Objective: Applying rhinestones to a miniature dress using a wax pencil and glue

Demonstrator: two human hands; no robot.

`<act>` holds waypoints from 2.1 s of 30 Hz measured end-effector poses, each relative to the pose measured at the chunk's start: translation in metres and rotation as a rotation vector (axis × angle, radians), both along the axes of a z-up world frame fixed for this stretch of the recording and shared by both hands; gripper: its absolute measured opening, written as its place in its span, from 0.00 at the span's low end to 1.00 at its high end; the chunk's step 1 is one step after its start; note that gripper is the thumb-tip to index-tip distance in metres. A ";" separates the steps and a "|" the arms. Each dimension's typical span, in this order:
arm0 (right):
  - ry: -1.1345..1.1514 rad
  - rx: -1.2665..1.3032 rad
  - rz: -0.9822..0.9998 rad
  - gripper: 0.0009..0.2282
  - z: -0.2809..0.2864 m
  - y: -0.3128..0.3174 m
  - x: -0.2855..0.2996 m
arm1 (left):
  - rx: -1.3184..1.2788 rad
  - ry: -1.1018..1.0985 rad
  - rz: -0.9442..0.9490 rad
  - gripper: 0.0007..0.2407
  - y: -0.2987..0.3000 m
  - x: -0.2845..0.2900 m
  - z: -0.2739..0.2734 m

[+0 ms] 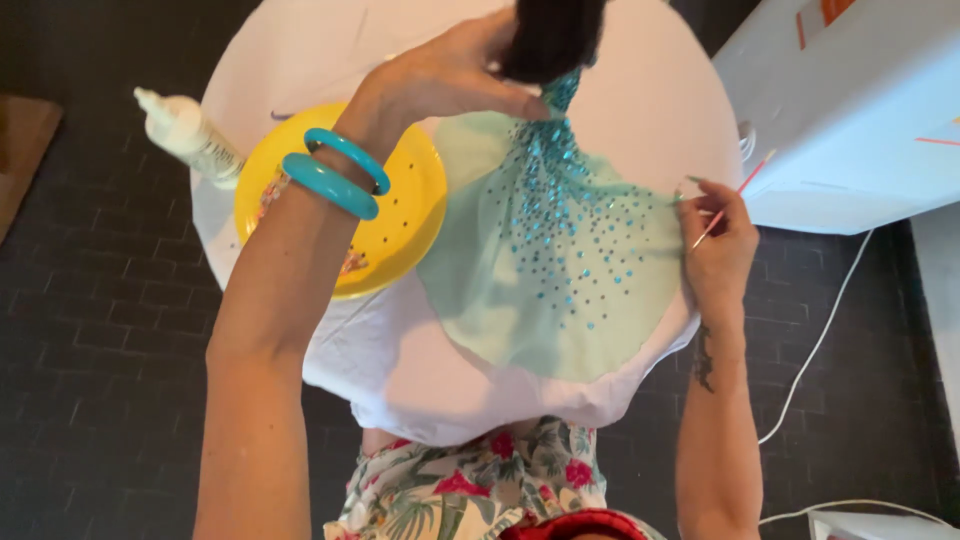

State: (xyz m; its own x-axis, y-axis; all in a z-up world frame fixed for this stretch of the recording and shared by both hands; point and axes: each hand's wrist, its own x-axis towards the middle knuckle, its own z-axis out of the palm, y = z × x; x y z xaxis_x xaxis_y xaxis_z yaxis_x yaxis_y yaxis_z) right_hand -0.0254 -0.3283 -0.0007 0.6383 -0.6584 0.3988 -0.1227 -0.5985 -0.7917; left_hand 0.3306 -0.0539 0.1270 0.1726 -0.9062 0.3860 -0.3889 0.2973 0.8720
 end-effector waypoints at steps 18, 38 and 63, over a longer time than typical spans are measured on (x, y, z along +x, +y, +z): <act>-0.070 0.087 -0.006 0.12 0.027 0.003 0.005 | 0.278 -0.510 -0.006 0.07 -0.044 0.018 0.016; -0.054 0.076 -0.087 0.13 0.031 -0.076 0.019 | -0.125 -0.007 0.129 0.20 -0.067 -0.019 0.012; 0.124 -0.172 0.071 0.11 0.011 -0.116 0.093 | -0.062 -0.014 0.262 0.21 -0.057 -0.008 -0.009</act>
